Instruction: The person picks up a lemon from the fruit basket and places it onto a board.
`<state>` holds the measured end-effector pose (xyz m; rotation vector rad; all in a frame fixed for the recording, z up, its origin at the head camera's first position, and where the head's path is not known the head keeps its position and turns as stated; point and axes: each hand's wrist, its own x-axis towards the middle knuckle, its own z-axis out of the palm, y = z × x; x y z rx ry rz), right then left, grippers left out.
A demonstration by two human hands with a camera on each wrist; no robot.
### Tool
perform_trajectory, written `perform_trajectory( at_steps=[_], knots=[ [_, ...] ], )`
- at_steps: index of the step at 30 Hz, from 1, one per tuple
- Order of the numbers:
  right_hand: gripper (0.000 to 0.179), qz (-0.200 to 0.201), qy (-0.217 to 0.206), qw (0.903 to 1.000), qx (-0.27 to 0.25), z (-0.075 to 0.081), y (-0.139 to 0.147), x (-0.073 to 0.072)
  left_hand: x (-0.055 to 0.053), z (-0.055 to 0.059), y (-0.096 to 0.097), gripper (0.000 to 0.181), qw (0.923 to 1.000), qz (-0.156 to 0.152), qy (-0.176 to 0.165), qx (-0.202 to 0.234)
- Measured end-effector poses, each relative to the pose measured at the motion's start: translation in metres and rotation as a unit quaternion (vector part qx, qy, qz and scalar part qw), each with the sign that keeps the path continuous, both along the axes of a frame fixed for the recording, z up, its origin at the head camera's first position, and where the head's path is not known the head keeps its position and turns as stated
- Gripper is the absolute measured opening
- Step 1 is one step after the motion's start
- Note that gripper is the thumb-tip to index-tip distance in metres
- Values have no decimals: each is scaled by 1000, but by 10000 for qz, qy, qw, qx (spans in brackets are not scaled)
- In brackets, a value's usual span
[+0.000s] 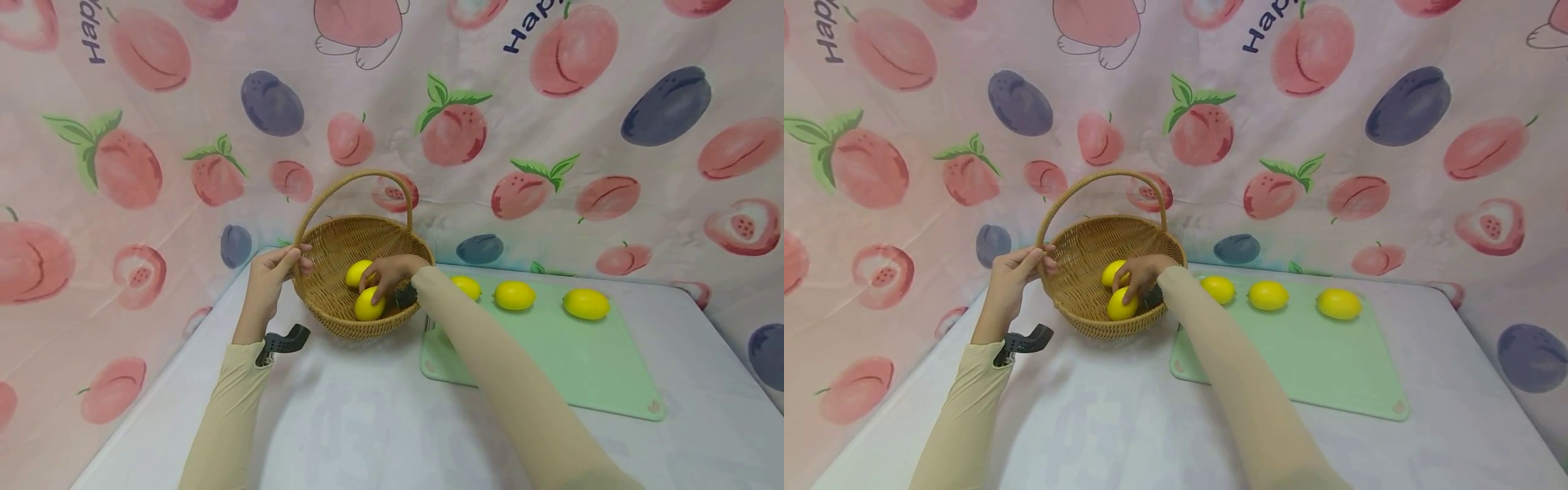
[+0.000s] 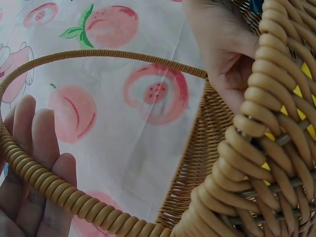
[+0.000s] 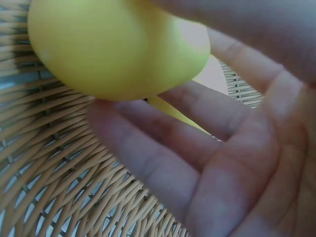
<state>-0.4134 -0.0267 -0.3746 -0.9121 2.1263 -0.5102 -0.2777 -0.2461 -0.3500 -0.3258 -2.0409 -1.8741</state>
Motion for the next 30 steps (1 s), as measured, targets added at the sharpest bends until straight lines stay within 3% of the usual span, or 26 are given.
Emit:
perform_trajectory(
  at_steps=[7,14,21,24,30],
  knots=[
    [55,-118,29,9993,349,0,-2,1,-1,0,0,18,10000,44,47,-49],
    [55,-151,-93,9996,212,2,-2,0,0,1,0,16,10000,59,67,35],
    [49,-108,86,9999,-72,3,-1,-1,-1,2,1,15,9999,-37,119,102],
    [50,-60,225,9997,-112,7,0,0,-2,1,-1,14,9999,-25,131,75],
    [52,-4,893,9958,-203,19,1,3,-2,1,-3,15,10000,54,82,-3]
  ],
)
